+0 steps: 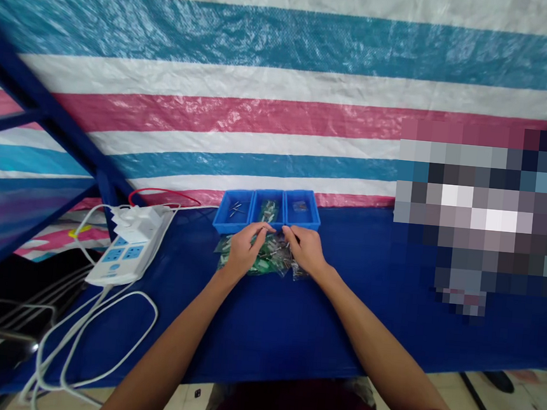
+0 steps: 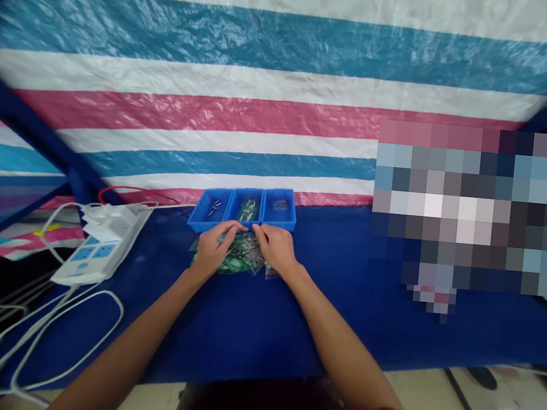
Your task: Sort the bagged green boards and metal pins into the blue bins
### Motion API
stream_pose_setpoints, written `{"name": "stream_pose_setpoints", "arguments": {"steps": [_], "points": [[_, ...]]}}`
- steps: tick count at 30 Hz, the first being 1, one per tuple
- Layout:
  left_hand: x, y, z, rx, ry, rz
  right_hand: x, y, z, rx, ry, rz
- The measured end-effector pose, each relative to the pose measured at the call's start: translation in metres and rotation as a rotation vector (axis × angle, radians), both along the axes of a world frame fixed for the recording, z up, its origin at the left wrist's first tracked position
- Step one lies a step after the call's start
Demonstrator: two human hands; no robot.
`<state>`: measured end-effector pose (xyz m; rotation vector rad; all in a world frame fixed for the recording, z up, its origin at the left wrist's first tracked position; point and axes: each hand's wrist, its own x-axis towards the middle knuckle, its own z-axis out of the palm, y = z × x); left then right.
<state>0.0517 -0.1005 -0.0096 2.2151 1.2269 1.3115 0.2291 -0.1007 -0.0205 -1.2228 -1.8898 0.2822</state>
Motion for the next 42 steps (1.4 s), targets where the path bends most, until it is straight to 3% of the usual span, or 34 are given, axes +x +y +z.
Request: {"name": "stream_pose_setpoints", "arguments": {"steps": [6,10,14,18,30,37,42], "points": [[-0.0002,0.0057,-0.0043,0.205,0.145,-0.038,0.0014,0.0007,-0.0032,0.031,0.023,0.002],[-0.0013,0.0089,-0.0081,0.301,0.141,-0.027,0.0026,0.0014,-0.0044,0.044,0.029,-0.015],[-0.002,0.0073,-0.0089,0.301,0.053,0.034,0.0025,0.0011,-0.0043,0.055,0.035,-0.02],[-0.0034,0.0049,-0.0076,0.301,0.03,-0.011,0.0019,0.0011,-0.0043,0.061,0.039,-0.017],[-0.0017,0.0015,-0.0073,0.064,-0.084,-0.091,-0.0025,0.0005,-0.0065,0.06,0.093,0.119],[-0.0017,0.0023,-0.008,0.072,-0.009,-0.075,-0.0022,0.001,-0.0071,0.09,0.112,0.125],[-0.0023,0.0048,-0.0095,0.181,0.052,0.025,-0.0007,-0.0016,-0.0047,0.126,0.128,0.127]]}}
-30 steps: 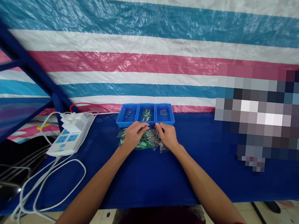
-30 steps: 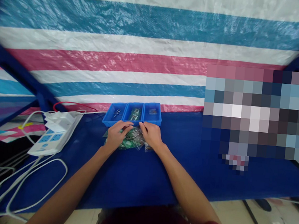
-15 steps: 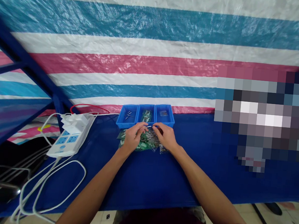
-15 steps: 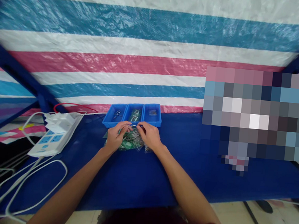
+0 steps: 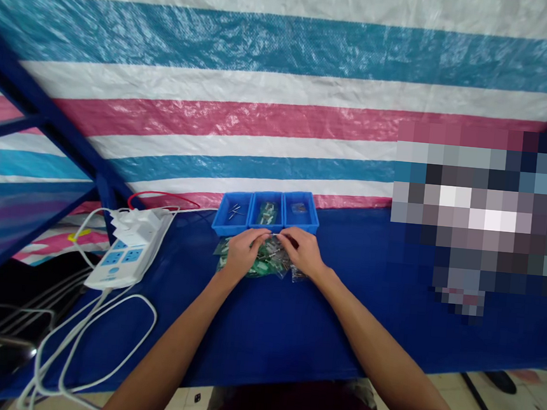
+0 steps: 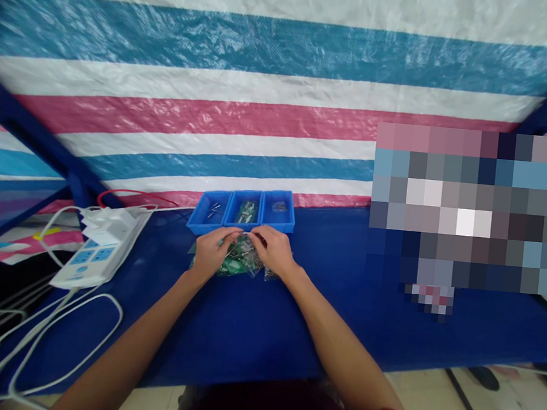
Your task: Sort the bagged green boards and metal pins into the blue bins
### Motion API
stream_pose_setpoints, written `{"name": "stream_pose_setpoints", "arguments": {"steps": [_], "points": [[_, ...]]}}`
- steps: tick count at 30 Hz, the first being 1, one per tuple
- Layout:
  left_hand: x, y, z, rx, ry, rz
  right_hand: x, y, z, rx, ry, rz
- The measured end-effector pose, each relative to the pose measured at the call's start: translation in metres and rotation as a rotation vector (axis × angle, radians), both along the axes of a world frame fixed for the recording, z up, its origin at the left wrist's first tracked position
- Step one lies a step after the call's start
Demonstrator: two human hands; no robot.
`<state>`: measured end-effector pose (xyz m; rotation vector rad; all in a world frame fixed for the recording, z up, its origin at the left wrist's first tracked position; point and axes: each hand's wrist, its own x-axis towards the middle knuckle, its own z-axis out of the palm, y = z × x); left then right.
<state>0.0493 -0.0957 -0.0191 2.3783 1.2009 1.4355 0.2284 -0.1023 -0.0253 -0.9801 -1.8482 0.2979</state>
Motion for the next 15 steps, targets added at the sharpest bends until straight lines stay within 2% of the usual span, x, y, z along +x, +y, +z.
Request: {"name": "stream_pose_setpoints", "arguments": {"steps": [6,15], "points": [[0.0005,0.0005,0.0028,0.098,0.013,0.124,0.0,-0.0019,0.002,0.041,0.021,-0.026],[0.0003,0.001,0.0002,0.133,0.055,0.043,-0.0006,-0.0018,0.0034,0.088,0.153,-0.047]]}}
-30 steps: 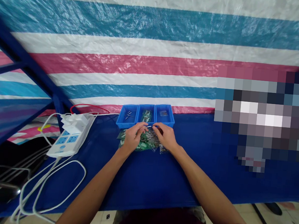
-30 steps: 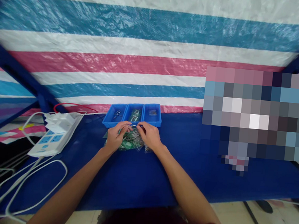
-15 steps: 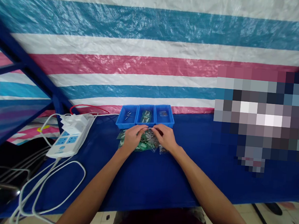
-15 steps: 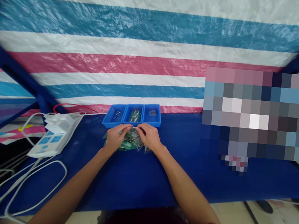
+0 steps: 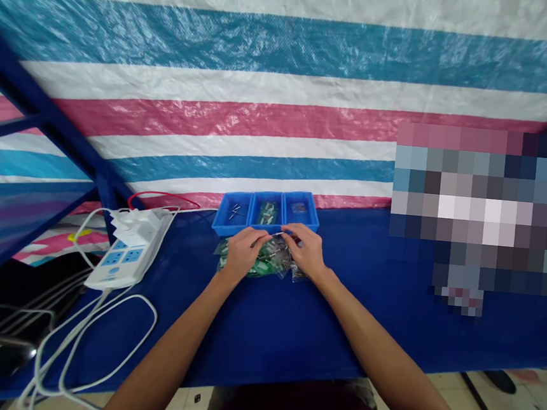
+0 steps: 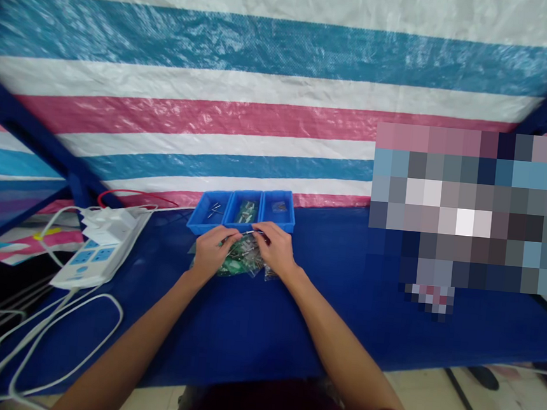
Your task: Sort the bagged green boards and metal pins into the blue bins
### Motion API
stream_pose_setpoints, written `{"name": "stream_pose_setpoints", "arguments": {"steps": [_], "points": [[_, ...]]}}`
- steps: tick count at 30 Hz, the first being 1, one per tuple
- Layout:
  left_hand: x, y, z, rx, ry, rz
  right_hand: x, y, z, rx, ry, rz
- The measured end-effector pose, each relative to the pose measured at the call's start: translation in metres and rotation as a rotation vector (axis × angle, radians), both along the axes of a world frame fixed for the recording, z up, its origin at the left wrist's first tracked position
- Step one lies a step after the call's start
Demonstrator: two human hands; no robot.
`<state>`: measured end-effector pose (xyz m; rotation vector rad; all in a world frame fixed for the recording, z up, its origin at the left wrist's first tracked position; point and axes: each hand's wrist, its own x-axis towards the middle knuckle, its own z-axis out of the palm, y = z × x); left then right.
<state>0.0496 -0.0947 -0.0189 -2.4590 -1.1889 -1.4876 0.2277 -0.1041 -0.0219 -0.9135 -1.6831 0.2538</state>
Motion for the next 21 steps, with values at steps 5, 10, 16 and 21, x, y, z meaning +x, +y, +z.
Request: {"name": "stream_pose_setpoints", "arguments": {"steps": [5,10,16,21], "points": [[-0.0009,0.0004,-0.001,0.003,0.008,-0.004,-0.0017,-0.0013,0.0014,0.056,0.046,0.029],[-0.0014,0.0013,-0.0015,0.018,0.016,-0.009,-0.0019,-0.0011,0.0003,0.001,0.037,0.029],[-0.0004,-0.0006,0.0003,0.032,0.022,-0.004,-0.0015,-0.0013,0.0015,0.0,0.047,0.041],[0.0006,-0.0016,0.0003,0.029,0.017,0.0,-0.0011,-0.0008,0.001,-0.04,0.033,0.028]]}}
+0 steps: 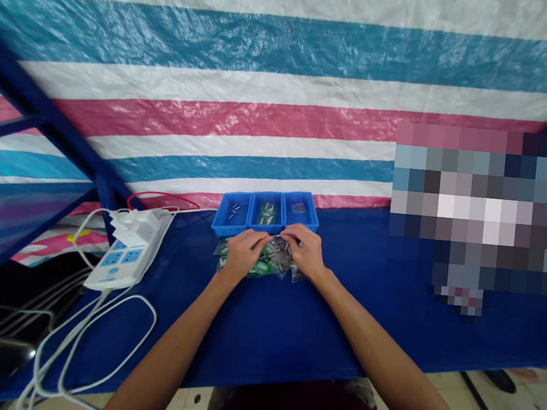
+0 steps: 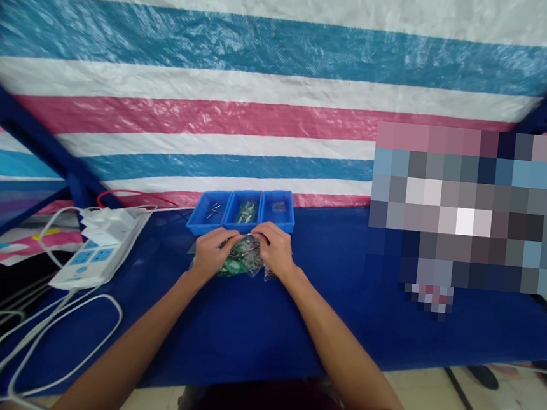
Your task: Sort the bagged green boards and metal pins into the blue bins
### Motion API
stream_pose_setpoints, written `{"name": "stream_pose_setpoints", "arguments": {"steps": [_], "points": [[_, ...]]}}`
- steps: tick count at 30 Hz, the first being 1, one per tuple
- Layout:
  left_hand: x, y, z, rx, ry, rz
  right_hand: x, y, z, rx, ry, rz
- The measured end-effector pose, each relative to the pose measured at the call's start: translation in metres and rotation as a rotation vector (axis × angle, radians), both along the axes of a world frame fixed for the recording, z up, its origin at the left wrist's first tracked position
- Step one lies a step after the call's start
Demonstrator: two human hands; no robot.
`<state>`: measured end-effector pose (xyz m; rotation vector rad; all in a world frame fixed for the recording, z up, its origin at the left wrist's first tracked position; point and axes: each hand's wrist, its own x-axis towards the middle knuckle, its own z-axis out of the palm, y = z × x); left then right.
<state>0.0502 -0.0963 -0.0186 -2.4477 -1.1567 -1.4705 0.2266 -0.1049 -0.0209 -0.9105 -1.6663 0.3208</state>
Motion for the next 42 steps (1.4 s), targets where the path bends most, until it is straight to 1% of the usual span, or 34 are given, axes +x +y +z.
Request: {"name": "stream_pose_setpoints", "arguments": {"steps": [7,13,18,24,28,30,32,34,36,39,42], "points": [[0.0,0.0,0.0,-0.001,0.001,-0.008,-0.001,-0.002,0.003,0.004,-0.006,-0.006],[0.0,0.0,-0.001,-0.011,0.014,0.01,0.0,-0.003,0.006,-0.031,-0.056,-0.023],[0.0,0.001,-0.001,-0.013,0.002,0.005,0.001,-0.003,0.004,-0.025,-0.058,-0.014],[-0.001,0.0,0.002,-0.024,-0.016,-0.005,0.0,-0.003,0.001,-0.002,-0.077,-0.01],[-0.001,-0.001,0.003,-0.009,-0.048,-0.003,-0.001,-0.002,-0.001,-0.033,-0.099,-0.022],[0.0,-0.003,0.003,-0.029,-0.076,0.001,-0.001,-0.001,-0.002,-0.044,-0.112,-0.032],[0.001,-0.004,0.004,-0.076,-0.121,0.004,-0.001,0.001,-0.004,-0.049,-0.124,-0.036],[0.002,-0.004,0.005,-0.162,-0.206,-0.018,-0.001,0.002,-0.006,-0.053,-0.134,-0.034],[0.004,-0.003,0.006,-0.302,-0.348,-0.085,-0.001,0.003,-0.007,-0.052,-0.138,-0.03],[0.008,0.0,0.005,-0.555,-0.575,-0.211,-0.002,0.003,-0.006,-0.044,-0.134,-0.035],[0.009,0.003,0.002,-0.718,-0.684,-0.257,-0.002,0.001,-0.005,-0.048,-0.142,-0.038]]}}
